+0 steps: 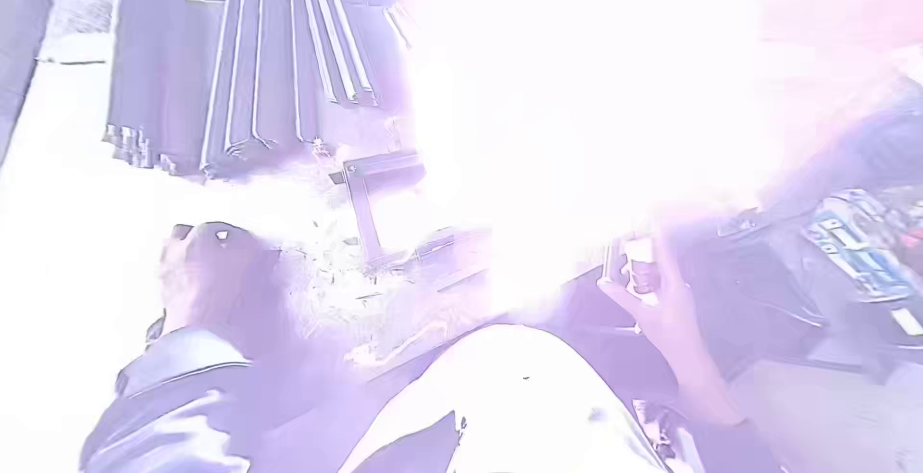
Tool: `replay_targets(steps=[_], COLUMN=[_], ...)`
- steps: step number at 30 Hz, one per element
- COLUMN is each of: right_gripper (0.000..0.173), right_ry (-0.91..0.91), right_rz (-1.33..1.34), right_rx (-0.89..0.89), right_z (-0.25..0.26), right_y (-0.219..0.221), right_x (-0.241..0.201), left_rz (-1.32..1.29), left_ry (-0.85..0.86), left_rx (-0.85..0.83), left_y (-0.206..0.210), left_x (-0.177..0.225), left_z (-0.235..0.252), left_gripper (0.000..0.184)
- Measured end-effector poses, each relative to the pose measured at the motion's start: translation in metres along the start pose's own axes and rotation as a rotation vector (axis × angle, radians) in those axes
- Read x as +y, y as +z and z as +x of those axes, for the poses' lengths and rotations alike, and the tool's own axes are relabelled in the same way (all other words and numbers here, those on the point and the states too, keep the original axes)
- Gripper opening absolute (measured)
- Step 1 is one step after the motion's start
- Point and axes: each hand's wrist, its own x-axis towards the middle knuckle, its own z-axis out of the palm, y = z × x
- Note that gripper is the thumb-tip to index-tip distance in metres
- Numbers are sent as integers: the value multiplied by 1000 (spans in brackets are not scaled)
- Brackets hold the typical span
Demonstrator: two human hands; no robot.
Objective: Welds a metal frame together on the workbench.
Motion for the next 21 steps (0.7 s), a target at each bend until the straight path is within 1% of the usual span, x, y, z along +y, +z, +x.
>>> replay_targets(steps=[1, 2, 3, 4, 6, 12, 19, 21], right_gripper=[117, 120, 121, 121, 123, 121, 121, 122], right_ry=[-32, -51, -61, -65, -52, -15, -28, -35], right_rz=[-2, 2, 0, -5, -20, -19, -42, -68], right_rx=[11, 19, 27, 29, 17, -3, -1, -3], right_z=[0, 1, 1, 2, 3, 5, 5, 4], right_y=[0, 1, 1, 2, 3, 11, 11, 9], right_x=[1, 2, 3, 5, 7, 6, 5, 6], left_rz=[-31, -72, -133, -161, -170, -156, -134, -145], left_ry=[65, 262, 368, 378, 324, 323, 275, 289], left_rx=[84, 316, 412, 407, 360, 379, 371, 383], left_y=[10, 36, 52, 56, 53, 58, 62, 64], left_x=[-9, -37, -55, -62, -61, -64, -67, -68], left_z=[5, 26, 44, 54, 57, 65, 72, 73], left_gripper=[40, 40, 43, 45, 46, 42, 46, 48])
